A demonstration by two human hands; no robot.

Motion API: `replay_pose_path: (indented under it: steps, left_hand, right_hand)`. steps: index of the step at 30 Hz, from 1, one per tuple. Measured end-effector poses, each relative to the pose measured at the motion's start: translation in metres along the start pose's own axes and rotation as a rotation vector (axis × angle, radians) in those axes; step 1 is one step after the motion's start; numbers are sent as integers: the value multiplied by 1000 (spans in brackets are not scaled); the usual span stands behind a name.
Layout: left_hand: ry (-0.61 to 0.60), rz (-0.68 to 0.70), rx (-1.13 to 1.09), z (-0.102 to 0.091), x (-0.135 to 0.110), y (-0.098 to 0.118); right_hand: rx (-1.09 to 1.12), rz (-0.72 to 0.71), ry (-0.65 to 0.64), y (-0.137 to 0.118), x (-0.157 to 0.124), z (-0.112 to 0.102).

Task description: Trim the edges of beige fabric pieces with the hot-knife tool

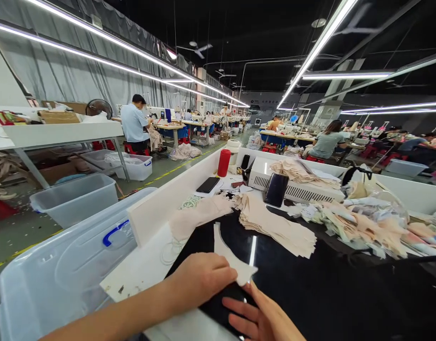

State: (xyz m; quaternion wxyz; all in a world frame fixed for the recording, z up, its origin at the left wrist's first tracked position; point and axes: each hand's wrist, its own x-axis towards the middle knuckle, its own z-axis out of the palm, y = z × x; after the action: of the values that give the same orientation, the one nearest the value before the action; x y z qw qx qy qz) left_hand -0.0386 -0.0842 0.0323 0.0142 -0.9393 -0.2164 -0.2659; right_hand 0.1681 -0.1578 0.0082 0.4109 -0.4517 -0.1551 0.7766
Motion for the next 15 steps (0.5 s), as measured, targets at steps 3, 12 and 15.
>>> replay_pose_path:
  steps: [3,12,15]
  left_hand:
    - [-10,113,-81,4,-11,18]
    - [-339,-787,-727,-22,-3,26]
    - [-436,-901,-924,-21,1,26]
  right_hand:
    - [59,-5,-13,-5,1,5]
    - [-115,-277,102,-6,-12,-2]
    - [-78,-347,115,-6,-18,1]
